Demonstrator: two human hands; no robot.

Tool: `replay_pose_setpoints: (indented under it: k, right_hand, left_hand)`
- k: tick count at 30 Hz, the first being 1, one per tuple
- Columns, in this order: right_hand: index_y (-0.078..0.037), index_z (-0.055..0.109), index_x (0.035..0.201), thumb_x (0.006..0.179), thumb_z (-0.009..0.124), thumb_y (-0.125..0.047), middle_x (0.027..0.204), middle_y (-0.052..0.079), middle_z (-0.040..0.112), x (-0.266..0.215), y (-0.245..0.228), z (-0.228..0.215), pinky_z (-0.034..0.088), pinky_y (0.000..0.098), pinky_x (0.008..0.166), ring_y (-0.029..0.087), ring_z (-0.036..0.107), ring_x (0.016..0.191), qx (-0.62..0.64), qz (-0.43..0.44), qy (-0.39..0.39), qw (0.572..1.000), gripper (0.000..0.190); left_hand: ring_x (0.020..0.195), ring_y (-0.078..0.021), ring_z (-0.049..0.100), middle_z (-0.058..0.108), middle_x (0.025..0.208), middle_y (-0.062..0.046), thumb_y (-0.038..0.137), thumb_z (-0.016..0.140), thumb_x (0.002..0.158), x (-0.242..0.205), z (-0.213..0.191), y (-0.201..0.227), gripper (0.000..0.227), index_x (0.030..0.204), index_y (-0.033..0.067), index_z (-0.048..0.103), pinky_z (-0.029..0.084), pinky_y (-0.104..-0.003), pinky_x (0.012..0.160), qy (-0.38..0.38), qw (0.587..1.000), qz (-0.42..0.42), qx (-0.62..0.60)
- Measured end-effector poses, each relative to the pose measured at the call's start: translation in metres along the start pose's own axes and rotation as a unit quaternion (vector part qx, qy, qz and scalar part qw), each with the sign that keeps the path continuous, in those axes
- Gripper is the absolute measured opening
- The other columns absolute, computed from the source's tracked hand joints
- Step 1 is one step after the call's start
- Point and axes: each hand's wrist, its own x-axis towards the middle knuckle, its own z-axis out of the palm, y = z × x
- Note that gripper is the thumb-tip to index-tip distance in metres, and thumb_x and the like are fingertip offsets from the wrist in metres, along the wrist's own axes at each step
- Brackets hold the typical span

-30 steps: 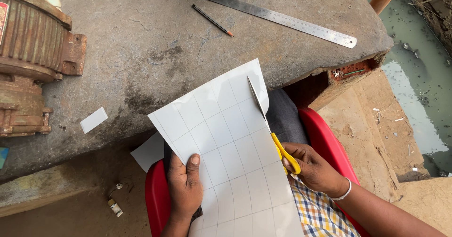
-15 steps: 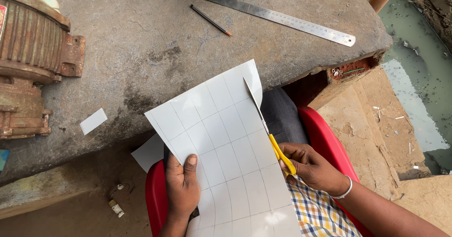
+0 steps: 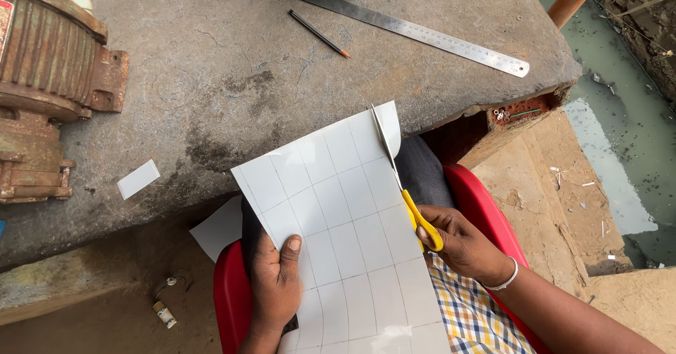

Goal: The person uses yellow-handled scissors to cut a large sheet of white paper marked with a grid pattern. They trim the edges and cut along the grid lines to separate the sheet into smaller rectangular pieces.

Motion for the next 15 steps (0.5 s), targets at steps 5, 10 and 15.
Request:
replay_pose_setpoints:
  k: [5, 10, 15]
  right_hand:
    - [0.006, 0.067, 0.115, 0.096, 0.070, -0.024, 0.073, -0.003, 0.053, -0.002, -0.003, 0.002, 0.056, 0.0215, 0.055, 0.002, 0.053, 0.062, -0.018, 0.017, 0.022, 0.999, 0.036]
    - [0.006, 0.068, 0.115, 0.097, 0.070, -0.024, 0.074, -0.002, 0.055, -0.002, -0.001, 0.003, 0.055, 0.0210, 0.054, 0.003, 0.054, 0.062, -0.041, 0.017, 0.028, 0.999, 0.035]
    - [0.003, 0.065, 0.106, 0.100, 0.069, -0.026, 0.074, -0.002, 0.055, 0.020, -0.019, 0.012, 0.058, 0.0245, 0.054, 0.005, 0.057, 0.061, -0.025, 0.010, 0.004, 1.000, 0.030]
  left_hand:
    - [0.118, -0.0235, 0.067, 0.070, 0.125, -0.019, 0.016, 0.047, 0.105, 0.000, -0.002, -0.004, 0.040, 0.140, -0.0053, 0.049, 0.055, -0.036, 0.102, -0.002, 1.000, 0.003, 0.006]
    - [0.120, -0.0240, 0.066, 0.069, 0.126, -0.019, 0.017, 0.047, 0.106, 0.001, -0.001, -0.003, 0.042, 0.141, -0.0055, 0.049, 0.054, -0.036, 0.102, -0.004, 1.000, 0.005, -0.001]
    - [0.123, -0.0241, 0.064, 0.067, 0.131, -0.018, 0.017, 0.047, 0.106, 0.012, -0.006, 0.006, 0.045, 0.144, -0.0047, 0.046, 0.053, -0.037, 0.105, -0.004, 1.000, 0.019, -0.020]
